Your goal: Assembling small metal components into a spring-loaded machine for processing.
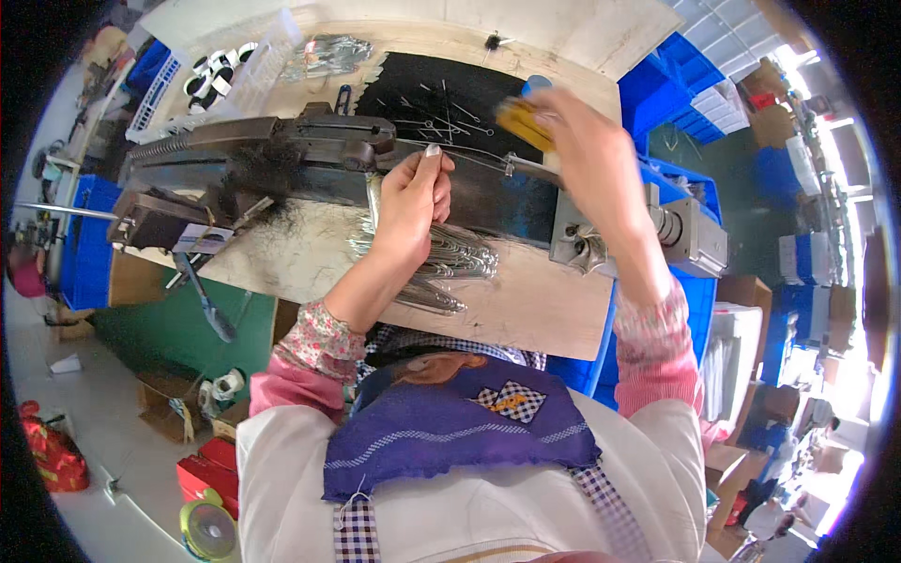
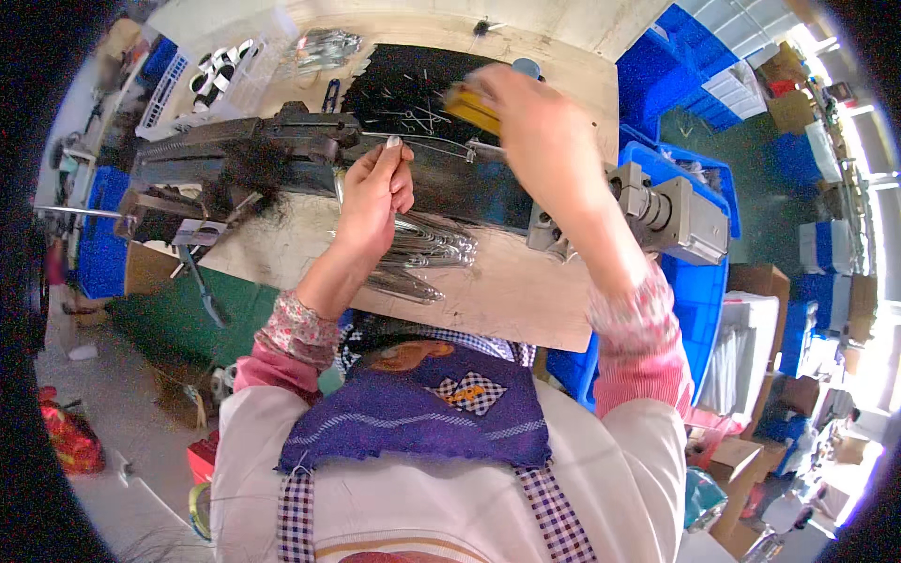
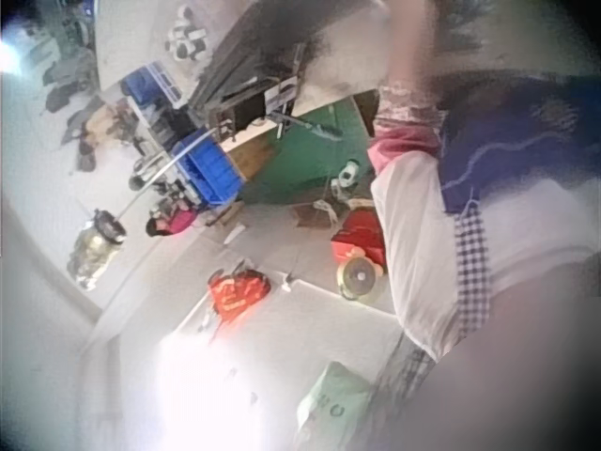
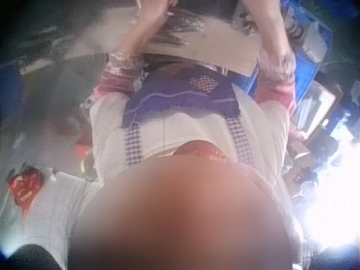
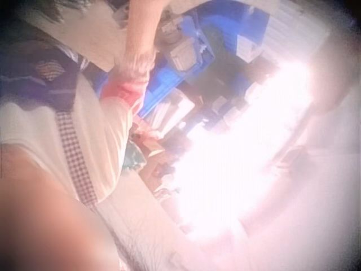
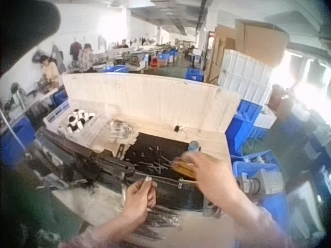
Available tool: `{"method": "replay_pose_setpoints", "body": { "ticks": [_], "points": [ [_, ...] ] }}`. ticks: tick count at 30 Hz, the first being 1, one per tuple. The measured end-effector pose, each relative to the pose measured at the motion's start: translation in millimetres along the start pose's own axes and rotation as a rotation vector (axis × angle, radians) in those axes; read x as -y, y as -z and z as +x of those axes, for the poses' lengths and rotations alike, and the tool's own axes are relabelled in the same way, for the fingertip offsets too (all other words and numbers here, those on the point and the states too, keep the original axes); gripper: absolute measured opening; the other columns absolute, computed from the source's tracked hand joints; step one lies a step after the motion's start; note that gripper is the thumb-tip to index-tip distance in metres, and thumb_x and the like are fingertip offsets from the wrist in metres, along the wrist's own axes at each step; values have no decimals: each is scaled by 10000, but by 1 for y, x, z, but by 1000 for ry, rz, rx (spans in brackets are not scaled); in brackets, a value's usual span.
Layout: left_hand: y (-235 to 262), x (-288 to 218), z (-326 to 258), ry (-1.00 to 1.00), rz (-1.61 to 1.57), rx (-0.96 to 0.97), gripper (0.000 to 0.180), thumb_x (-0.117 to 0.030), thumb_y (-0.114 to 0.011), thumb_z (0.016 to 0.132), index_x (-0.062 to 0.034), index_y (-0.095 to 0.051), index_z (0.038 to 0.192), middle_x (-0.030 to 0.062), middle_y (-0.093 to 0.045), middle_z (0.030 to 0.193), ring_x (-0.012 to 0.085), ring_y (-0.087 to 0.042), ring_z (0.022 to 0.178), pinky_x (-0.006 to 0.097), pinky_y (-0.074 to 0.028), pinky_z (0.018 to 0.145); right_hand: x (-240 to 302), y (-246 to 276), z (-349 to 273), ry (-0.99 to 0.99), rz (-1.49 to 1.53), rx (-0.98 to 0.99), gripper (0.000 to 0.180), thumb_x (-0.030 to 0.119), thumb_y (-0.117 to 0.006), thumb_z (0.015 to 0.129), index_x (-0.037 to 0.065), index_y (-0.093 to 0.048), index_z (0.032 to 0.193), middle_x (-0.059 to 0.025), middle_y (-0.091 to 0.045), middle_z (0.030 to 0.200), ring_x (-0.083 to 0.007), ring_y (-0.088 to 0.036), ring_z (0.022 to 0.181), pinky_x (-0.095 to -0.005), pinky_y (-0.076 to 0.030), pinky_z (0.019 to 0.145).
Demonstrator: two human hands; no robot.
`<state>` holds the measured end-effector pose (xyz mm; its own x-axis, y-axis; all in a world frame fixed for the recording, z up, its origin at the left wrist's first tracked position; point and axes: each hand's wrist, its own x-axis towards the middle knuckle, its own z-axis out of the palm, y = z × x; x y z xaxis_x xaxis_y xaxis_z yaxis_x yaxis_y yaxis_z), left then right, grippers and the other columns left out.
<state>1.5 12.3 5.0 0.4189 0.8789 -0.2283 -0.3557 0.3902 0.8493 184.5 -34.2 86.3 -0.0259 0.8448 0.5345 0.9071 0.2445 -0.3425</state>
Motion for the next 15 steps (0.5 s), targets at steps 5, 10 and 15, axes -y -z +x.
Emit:
{"method": "replay_pose_setpoints", "body": {
  "ticks": [5, 10, 15],
  "points": [
    [7, 0, -1, 24, 6, 11, 218, -242, -487, 982, -72, -557, 865, -64, -347, 549, 49, -300, 466, 226, -262, 448, -1, -76, 32, -16, 333, 542, 245, 67, -556, 835, 41, -635, 1066, -193, -651, 957, -361, -617, 926, -401, -492, 796],
    [-4, -2, -4, 40, -57, -21, 231, -267, -503, 976, -75, -538, 850, -62, -338, 530, 59, -295, 448, 239, -266, 452, -9, -56, 29, -223, 620, 546, 259, 89, -597, 820, -27, -637, 1048, -165, -665, 842, -219, -655, 703, -333, -520, 684],
    [15, 1, 4, -18, 36, 92, 409, -410, -431, 988, -17, -541, 1017, 62, -580, 726, 152, -560, 623, 298, -480, 608, -3, -53, 45, -381, 762, 594, 295, 76, -565, 896, -58, -581, 1158, -50, -616, 753, -90, -562, 628, -246, -492, 583]
  ]
}}
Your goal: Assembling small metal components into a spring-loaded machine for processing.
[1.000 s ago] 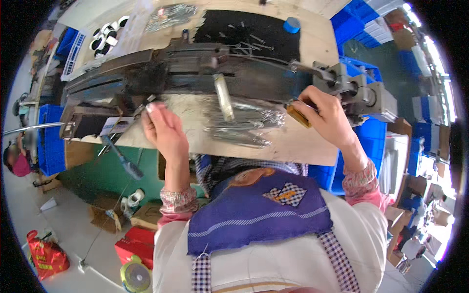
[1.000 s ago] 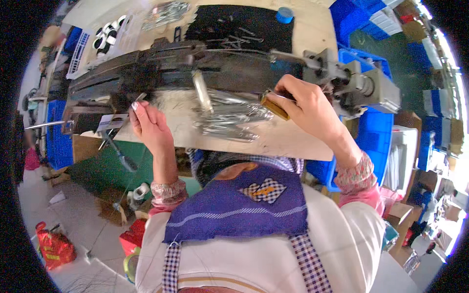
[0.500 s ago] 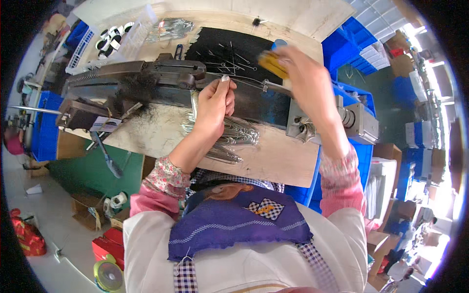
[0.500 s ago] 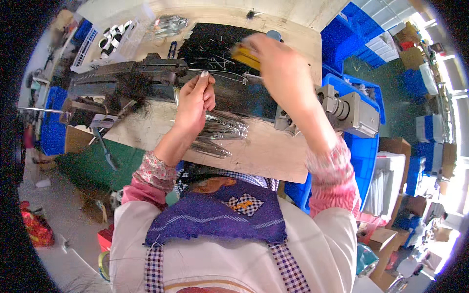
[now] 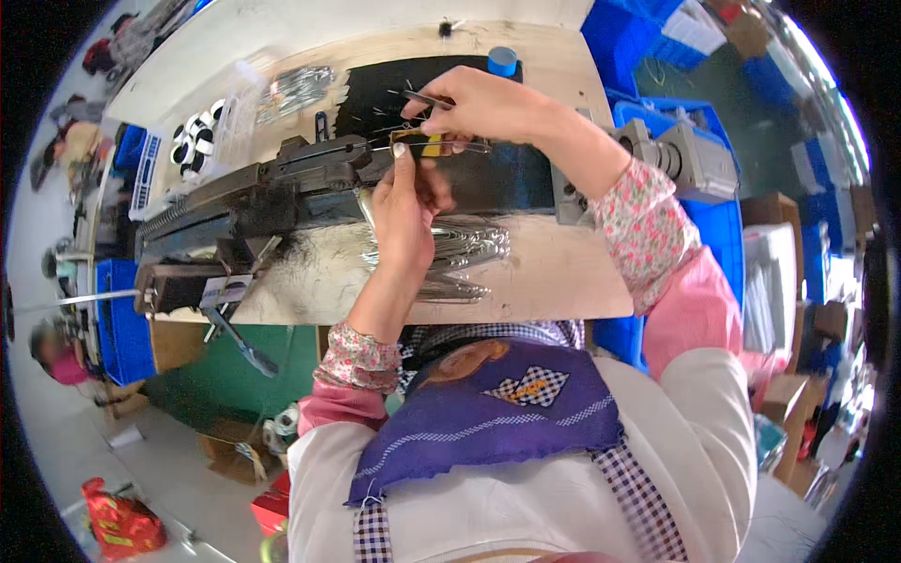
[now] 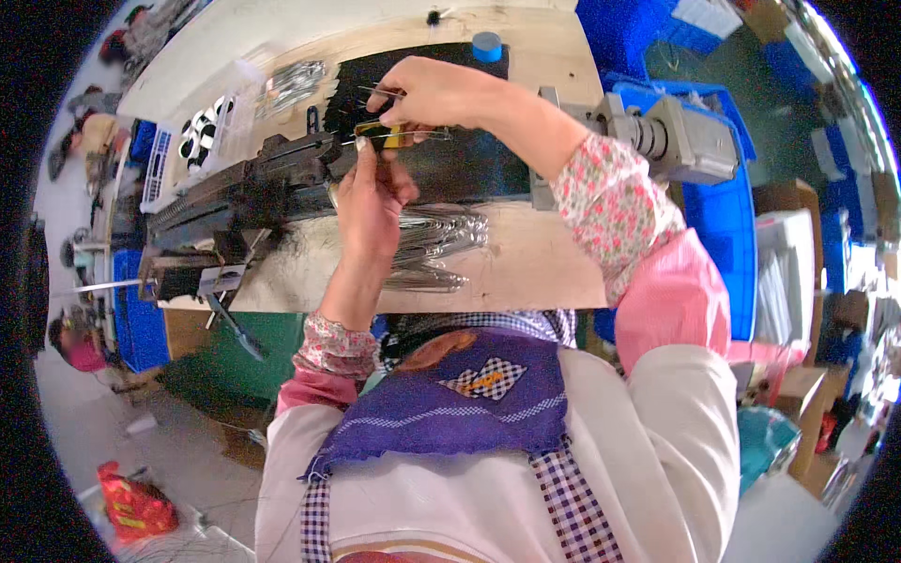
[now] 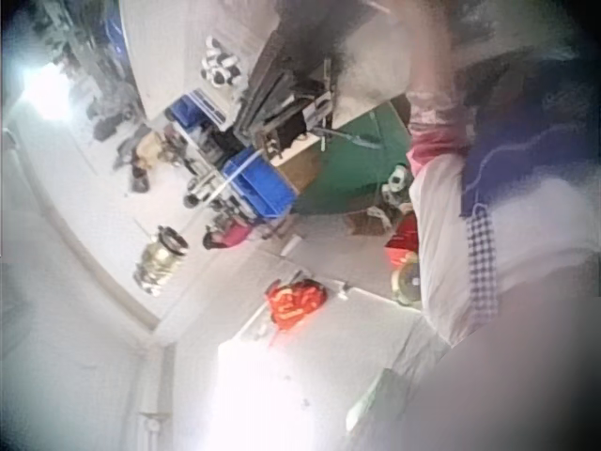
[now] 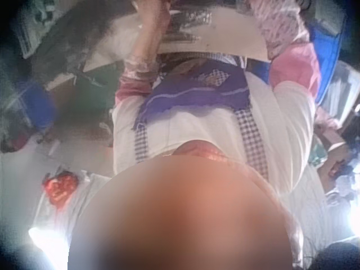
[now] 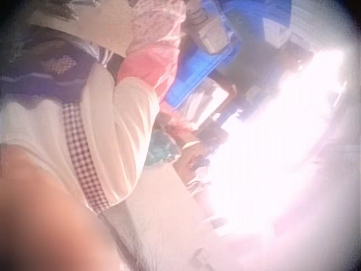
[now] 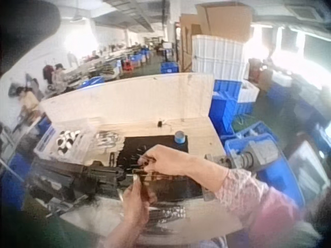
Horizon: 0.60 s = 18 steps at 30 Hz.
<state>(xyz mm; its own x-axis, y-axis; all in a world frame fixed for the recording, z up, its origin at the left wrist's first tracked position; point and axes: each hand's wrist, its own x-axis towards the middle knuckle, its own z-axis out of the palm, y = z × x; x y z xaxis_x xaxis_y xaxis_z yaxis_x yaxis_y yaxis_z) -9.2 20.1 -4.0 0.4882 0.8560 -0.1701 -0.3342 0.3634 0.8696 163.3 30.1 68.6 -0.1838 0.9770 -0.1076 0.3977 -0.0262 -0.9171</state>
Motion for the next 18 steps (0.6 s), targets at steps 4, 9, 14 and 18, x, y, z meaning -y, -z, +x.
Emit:
{"method": "replay_pose_setpoints", "body": {
  "ticks": [4, 9, 14, 18],
  "points": [
    [-17, 5, 3, 59, -277, 164, 623, -535, -362, 963, 19, -439, 1237, 182, -565, 1132, 251, -563, 1080, 400, -439, 969, 1, 2, 2, -24, -149, 37, 287, 116, -543, 920, -12, -591, 1173, -85, -634, 836, -130, -606, 694, -280, -507, 636],
    [-18, -19, -1, 177, -717, 159, 824, -625, -323, 922, 121, -320, 1272, 250, -414, 1320, 325, -373, 1297, 426, -305, 1106, 1, 14, -18, 216, -793, -245, 323, 280, -552, 902, 84, -637, 1145, -125, -623, 1104, -303, -582, 926, -388, -471, 849],
    [-8, -22, -7, 188, -828, 142, 744, -599, -328, 939, 80, -380, 1238, 199, -459, 1285, 280, -411, 1270, 400, -317, 1101, 14, -41, -38, 502, -850, -271, 289, 117, -584, 771, 72, -650, 1049, -120, -605, 938, -310, -568, 870, -417, -482, 734],
    [-5, -18, -11, 146, -793, 176, 682, -573, -330, 953, 38, -414, 1245, 130, -491, 1271, 234, -430, 1251, 381, -312, 1102, 9, -21, -16, 518, -642, -452, 178, 67, -637, 715, 68, -693, 884, -64, -613, 791, -255, -594, 780, -371, -483, 673]
  ]
}}
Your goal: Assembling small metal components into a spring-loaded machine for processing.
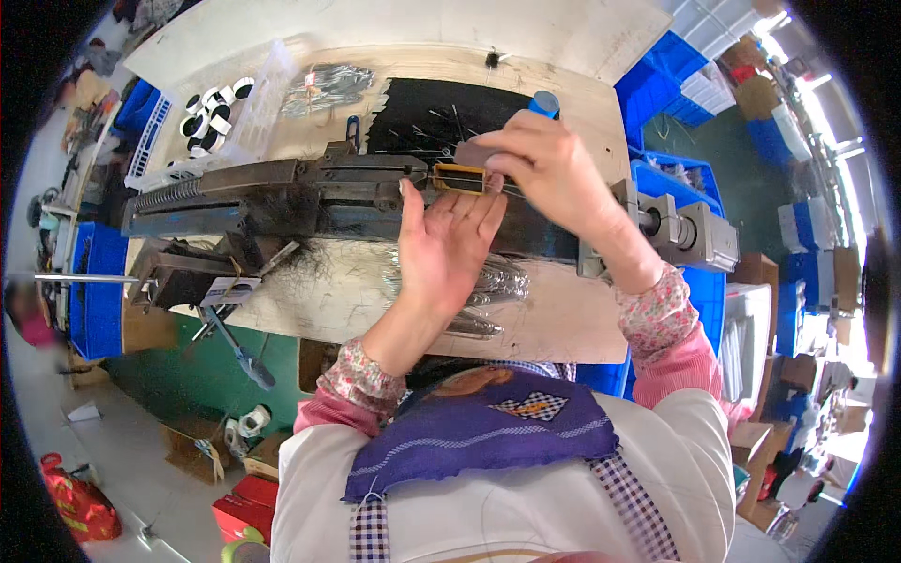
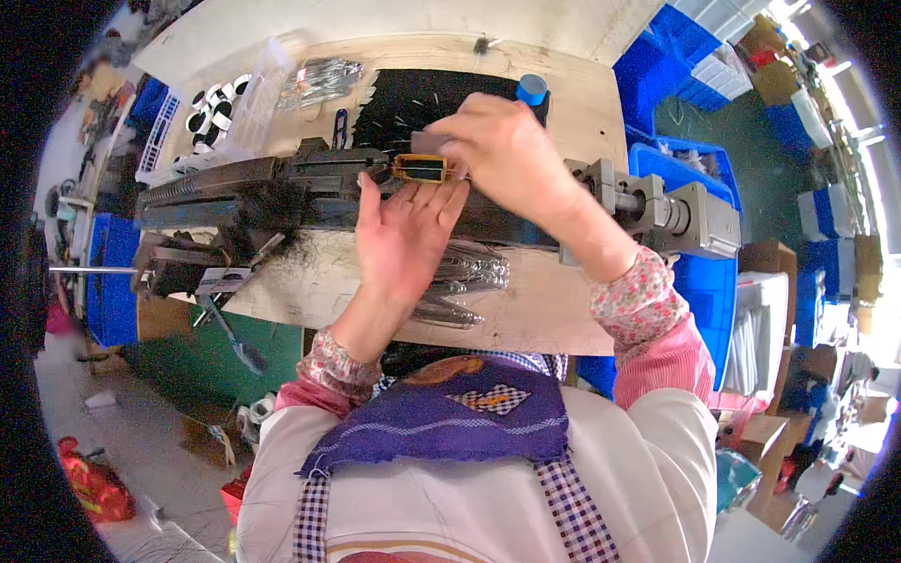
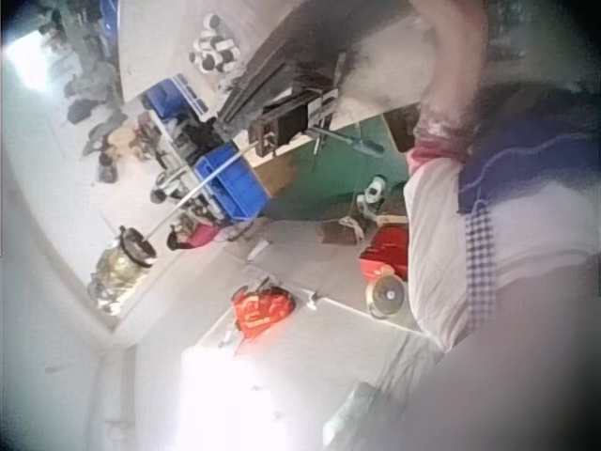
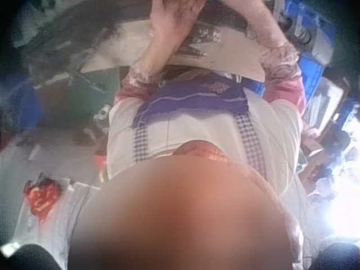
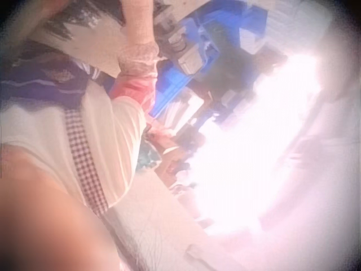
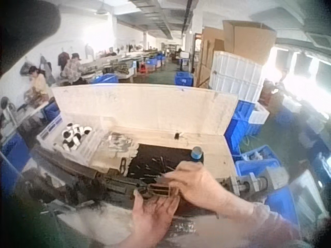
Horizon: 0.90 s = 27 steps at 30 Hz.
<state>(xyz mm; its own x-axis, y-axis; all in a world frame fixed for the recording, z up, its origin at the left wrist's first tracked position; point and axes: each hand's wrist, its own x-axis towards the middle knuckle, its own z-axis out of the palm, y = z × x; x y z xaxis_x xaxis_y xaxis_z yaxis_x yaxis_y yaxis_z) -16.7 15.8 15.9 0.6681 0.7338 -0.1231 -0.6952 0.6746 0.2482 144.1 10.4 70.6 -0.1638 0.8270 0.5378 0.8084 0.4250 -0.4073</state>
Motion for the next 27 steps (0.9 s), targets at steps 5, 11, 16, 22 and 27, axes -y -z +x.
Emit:
{"method": "replay_pose_setpoints", "body": {
  "ticks": [5, 11, 16, 22, 27],
  "points": [
    [-2, 2, 1, -81, 13, -36, 669, -552, -340, 960, 48, -400, 1250, 145, -478, 1288, 242, -421, 1263, 381, -301, 1110, -4, -4, 4, -128, 51, 187, 132, 145, -647, 762, 105, -710, 871, -65, -604, 769, -247, -613, 800, -394, -445, 755],
    [-4, -2, 3, -77, 54, -28, 638, -535, -352, 964, 43, -438, 1219, 146, -492, 1278, 246, -446, 1237, 380, -304, 1108, 3, -3, 4, -4, -115, 159, 141, 145, -660, 742, 118, -717, 868, -52, -600, 760, -235, -615, 795, -391, -436, 775],
    [-5, -4, 1, -64, 41, -11, 620, -526, -359, 964, 42, -468, 1189, 150, -513, 1244, 247, -468, 1213, 378, -313, 1105, -1, -3, 2, 37, -115, 141, 148, 141, -668, 733, 125, -720, 870, -46, -589, 734, -230, -616, 788, -392, -436, 773],
    [-9, -4, 1, -57, 63, -12, 632, -540, -337, 964, 35, -462, 1196, 144, -517, 1239, 241, -473, 1209, 370, -340, 1083, -11, -3, 3, 100, -78, 105, 168, 130, -670, 723, 128, -717, 885, -35, -583, 744, -225, -610, 765, -367, -440, 742],
    [17, -13, 11, 41, -116, 343, 649, -537, -331, 965, 62, -434, 1196, 174, -502, 1235, 258, -471, 1203, 382, -346, 1071, 21, -5, -1, 226, -247, 188, 196, 146, -645, 754, 80, -654, 938, -69, -624, 823, -245, -623, 821, -381, -465, 724]
  ]
}}
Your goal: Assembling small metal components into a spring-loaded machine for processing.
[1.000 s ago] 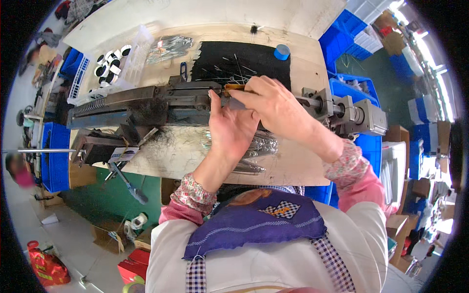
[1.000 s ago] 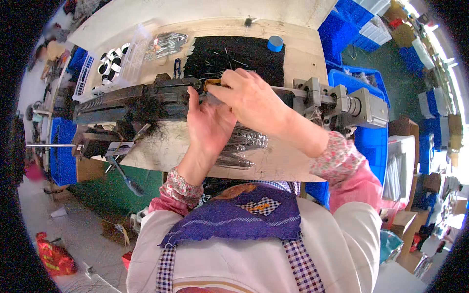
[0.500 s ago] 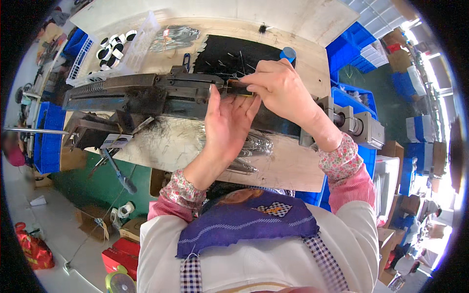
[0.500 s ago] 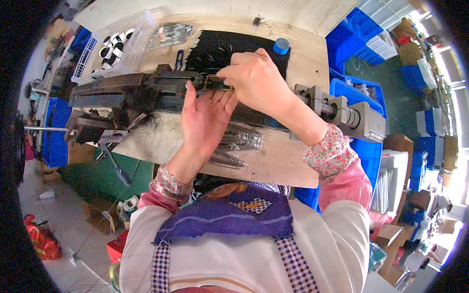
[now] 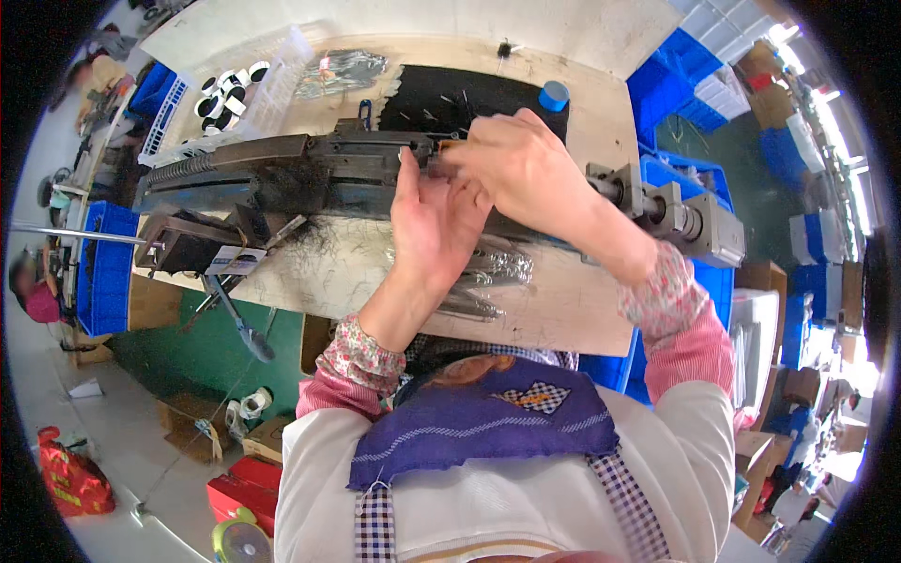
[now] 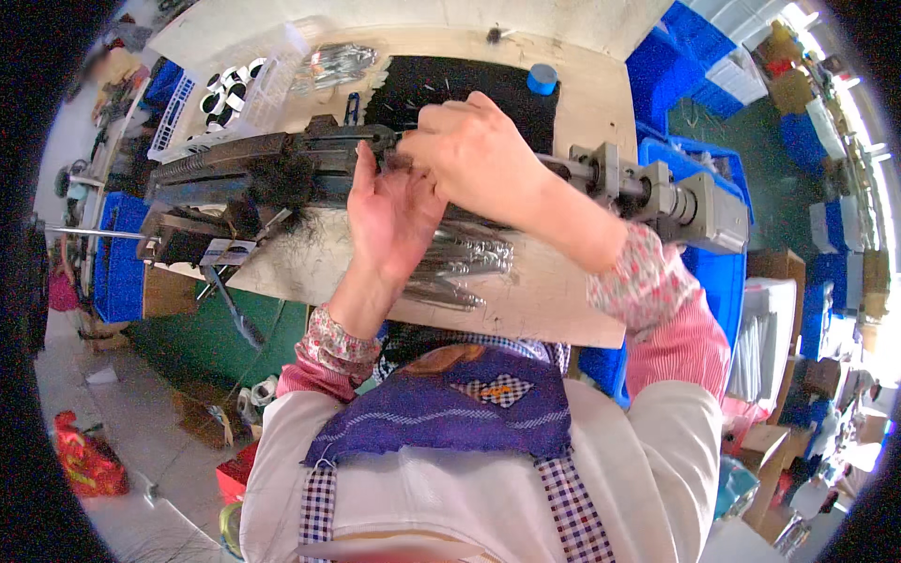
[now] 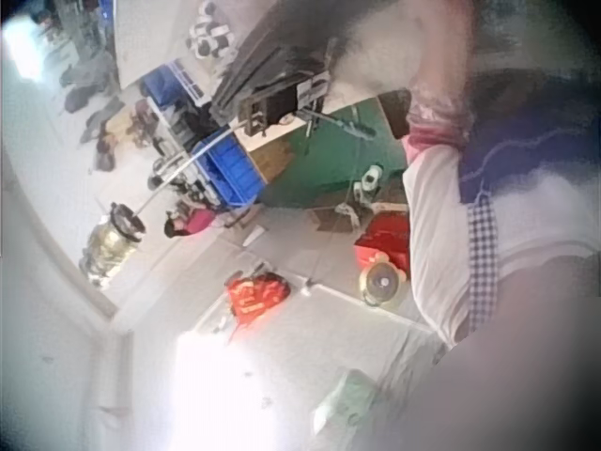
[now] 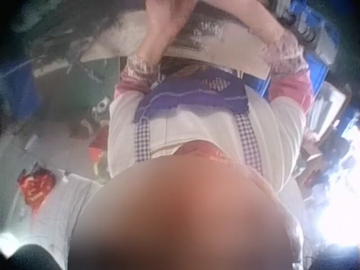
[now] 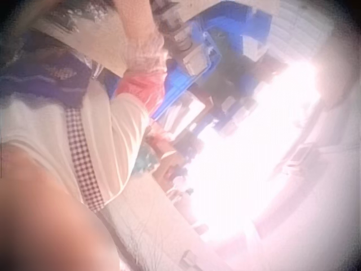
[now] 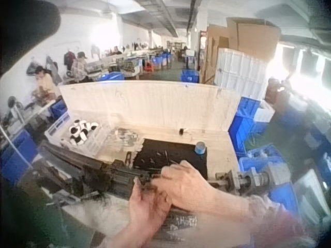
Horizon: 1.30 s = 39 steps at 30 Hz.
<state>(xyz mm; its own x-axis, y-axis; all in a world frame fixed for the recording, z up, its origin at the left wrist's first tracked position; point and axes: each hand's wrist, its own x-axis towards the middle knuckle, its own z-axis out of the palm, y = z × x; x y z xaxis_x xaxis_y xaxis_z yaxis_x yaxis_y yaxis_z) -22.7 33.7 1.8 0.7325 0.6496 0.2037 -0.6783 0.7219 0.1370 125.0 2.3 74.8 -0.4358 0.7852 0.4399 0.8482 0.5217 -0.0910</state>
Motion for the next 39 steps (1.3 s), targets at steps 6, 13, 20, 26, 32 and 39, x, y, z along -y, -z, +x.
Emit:
{"method": "replay_pose_setpoints", "body": {
  "ticks": [6, 13, 20, 26, 32, 39],
  "points": [
    [-25, 8, -10, -157, 176, -393, 629, -494, -327, 980, 103, -413, 1157, 218, -483, 1208, 315, -454, 1201, 425, -323, 1090, 1, 23, -3, -371, 115, -135, 175, 177, -567, 844, 22, -590, 921, -178, -638, 701, -376, -644, 677, -463, -520, 604],
    [-41, 0, -9, -95, 281, -497, 612, -455, -299, 991, 105, -460, 1181, 217, -519, 1216, 305, -485, 1183, 415, -355, 1058, 26, 3, 4, -237, -135, 158, 271, 82, -589, 743, -27, -565, 990, -148, -628, 699, -345, -650, 672, -413, -516, 558],
    [-23, 2, -4, -39, 375, -429, 433, -363, -402, 987, 50, -484, 1089, 159, -540, 1090, 256, -509, 1090, 378, -388, 1016, 17, 0, -10, -199, -245, 90, 252, 97, -582, 778, 13, -523, 1008, -147, -621, 677, -292, -653, 618, -372, -512, 512],
    [12, 49, -17, -83, 385, -551, 250, -268, -597, 911, -63, -547, 1045, 54, -556, 1106, 200, -512, 1080, 360, -396, 989, 54, -22, -113, -249, 112, 381, 170, 127, -568, 800, 46, -550, 948, -109, -629, 731, -255, -662, 663, -382, -521, 552],
    [-38, 33, -75, -24, 641, -250, 623, -211, -567, 917, 27, -297, 1425, 146, -458, 1377, 168, -536, 1081, 301, -346, 1020, 71, -56, -135, -114, 256, 289, 197, 107, -579, 759, 90, -563, 955, -66, -611, 765, -250, -651, 691, -364, -521, 572],
    [16, -135, -234, -237, 3419, -1539, 824, -387, -626, 846, -85, -200, 1483, 299, -255, 1459, 421, -277, 1356, 603, -235, 1065, 63, -66, -142, -251, 467, 229, 163, 107, -620, 749, 84, -597, 909, -66, -642, 778, -246, -652, 688, -350, -522, 579]
  ]
}}
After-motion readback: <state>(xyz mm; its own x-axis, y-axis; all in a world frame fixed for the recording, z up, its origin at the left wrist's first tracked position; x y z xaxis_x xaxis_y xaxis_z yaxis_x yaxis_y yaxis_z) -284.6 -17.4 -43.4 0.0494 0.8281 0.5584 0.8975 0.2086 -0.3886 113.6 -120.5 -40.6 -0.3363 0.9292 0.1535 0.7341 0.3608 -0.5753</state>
